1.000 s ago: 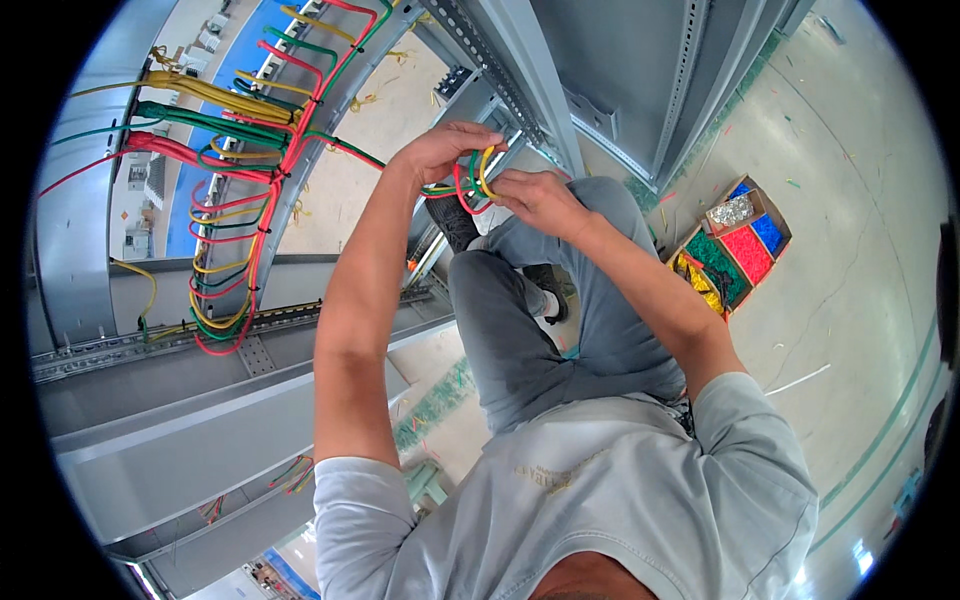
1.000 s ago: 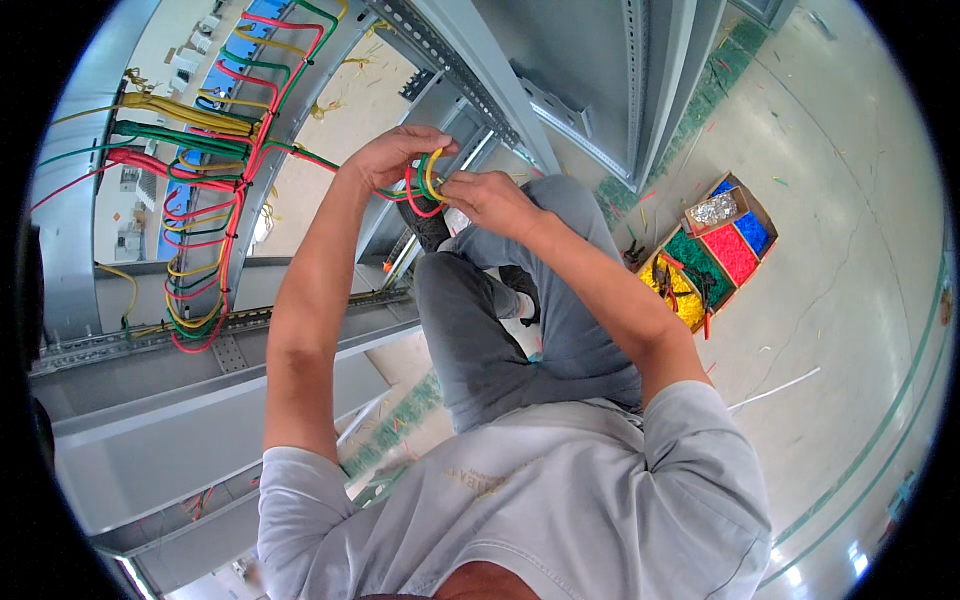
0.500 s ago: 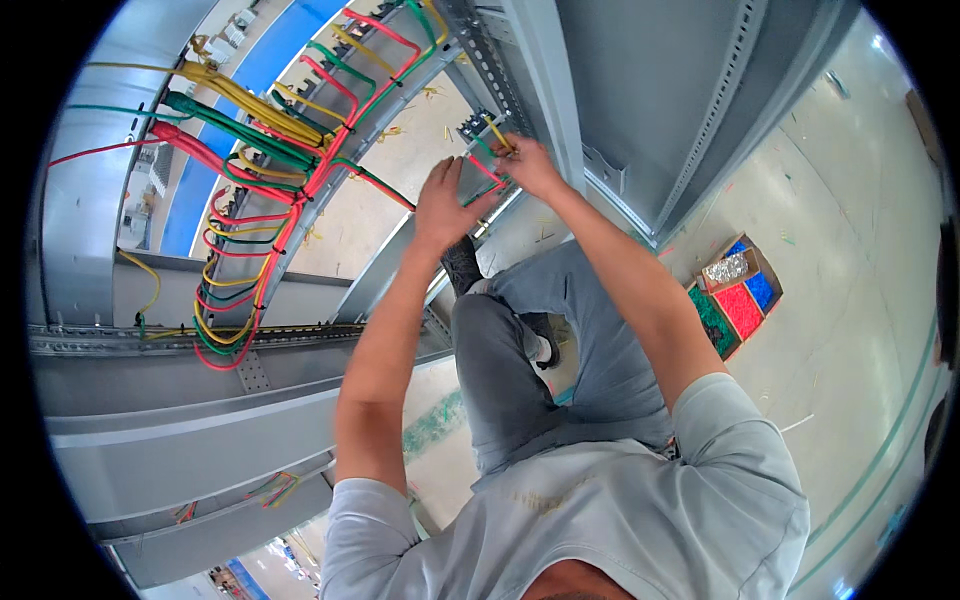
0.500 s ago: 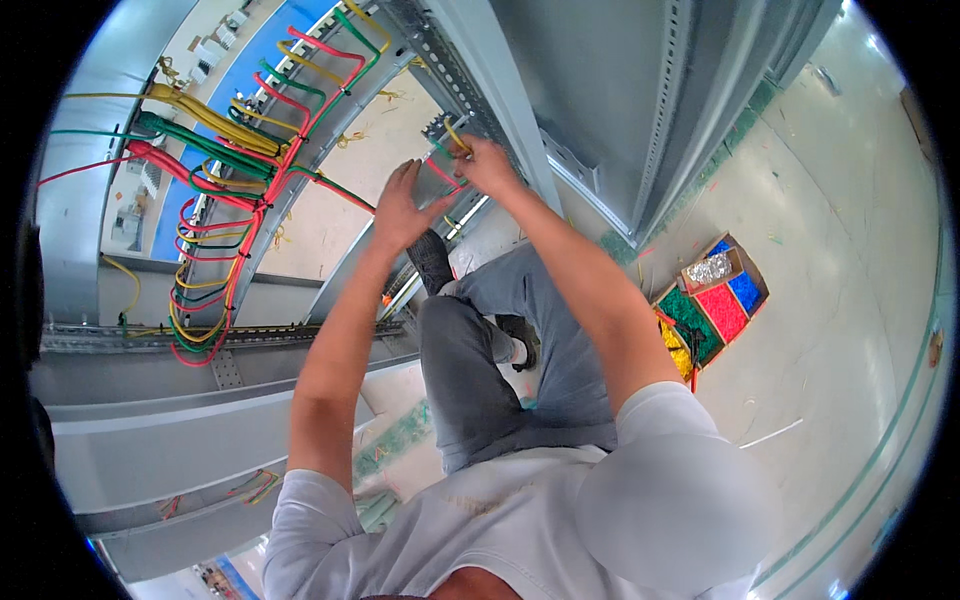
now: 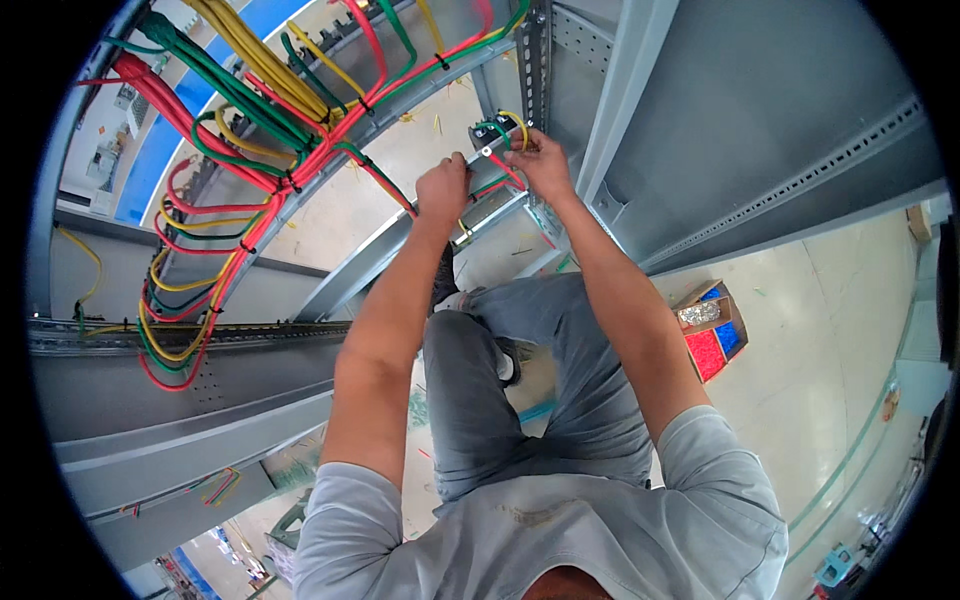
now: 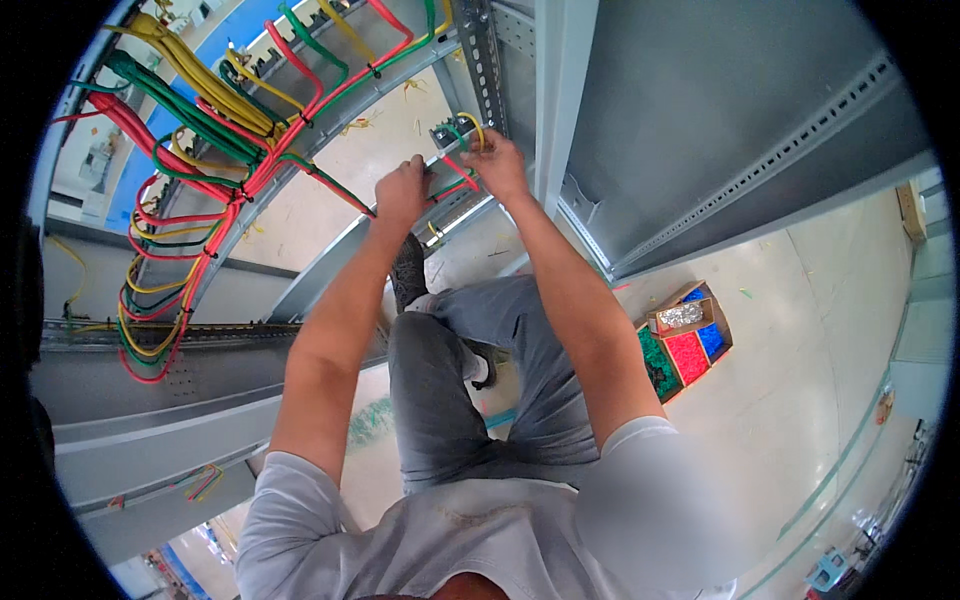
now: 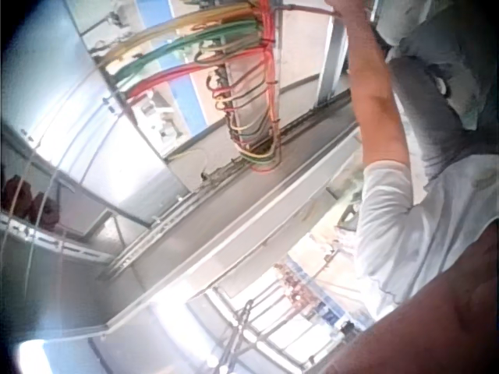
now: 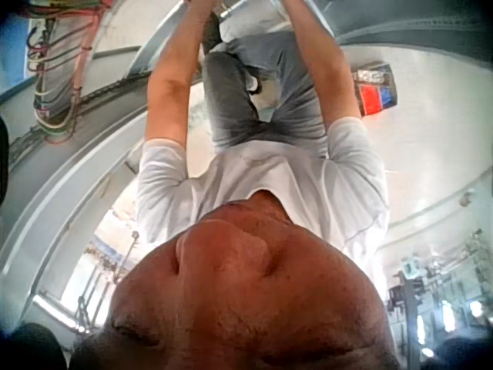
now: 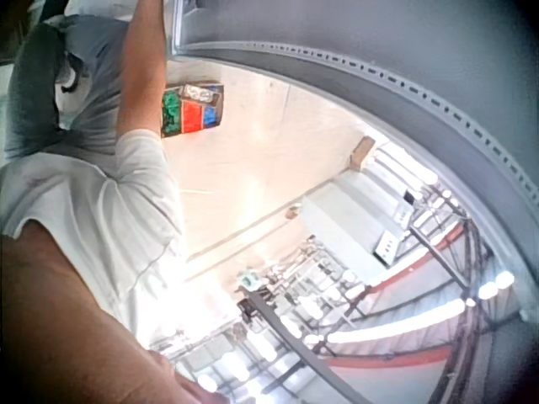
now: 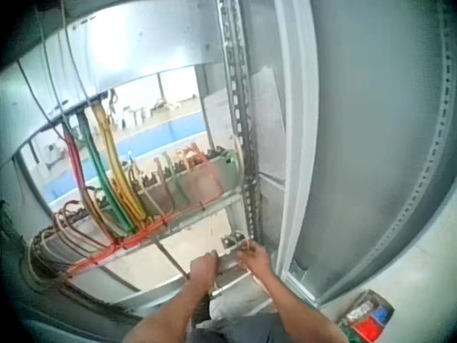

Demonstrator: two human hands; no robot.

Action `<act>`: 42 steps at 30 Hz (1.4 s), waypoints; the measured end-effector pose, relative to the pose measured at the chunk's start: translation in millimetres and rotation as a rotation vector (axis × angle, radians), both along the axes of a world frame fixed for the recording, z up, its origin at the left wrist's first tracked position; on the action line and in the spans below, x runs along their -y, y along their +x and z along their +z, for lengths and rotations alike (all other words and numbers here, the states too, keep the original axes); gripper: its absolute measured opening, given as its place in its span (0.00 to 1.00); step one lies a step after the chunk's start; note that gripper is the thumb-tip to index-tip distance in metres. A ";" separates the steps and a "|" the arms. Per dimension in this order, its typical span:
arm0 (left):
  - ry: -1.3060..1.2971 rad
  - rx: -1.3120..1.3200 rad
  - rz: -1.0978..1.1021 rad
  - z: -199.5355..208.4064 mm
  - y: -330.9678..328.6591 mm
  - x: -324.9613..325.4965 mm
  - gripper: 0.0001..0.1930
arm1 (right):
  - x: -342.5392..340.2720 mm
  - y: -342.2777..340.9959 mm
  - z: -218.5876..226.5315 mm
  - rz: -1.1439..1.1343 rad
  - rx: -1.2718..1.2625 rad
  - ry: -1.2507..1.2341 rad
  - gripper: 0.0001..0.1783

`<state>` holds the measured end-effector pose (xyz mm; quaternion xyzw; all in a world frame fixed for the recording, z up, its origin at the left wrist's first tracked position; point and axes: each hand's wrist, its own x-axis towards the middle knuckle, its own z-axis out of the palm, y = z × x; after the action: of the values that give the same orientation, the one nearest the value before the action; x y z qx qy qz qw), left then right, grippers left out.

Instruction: The person works inside an open electrical cabinet, stripping wire ends with pliers and connecting multiple colored wires to terminal blocks. They organize and route the wires within the cabinet, then step down and move a stool and a box of tools on the floor.

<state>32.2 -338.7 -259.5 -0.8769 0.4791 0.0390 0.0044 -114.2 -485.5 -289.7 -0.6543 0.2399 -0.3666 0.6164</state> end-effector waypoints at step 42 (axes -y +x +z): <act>-0.366 0.111 -0.039 8.3 -48.6 12.2 0.54 | -6.4 21.4 13.6 -0.228 -0.104 0.025 0.14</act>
<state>-16.3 -350.9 -251.2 -0.8543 0.4942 -0.0973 -0.1282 -92.8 -479.0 -276.1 -0.6330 0.3489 -0.3971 0.5655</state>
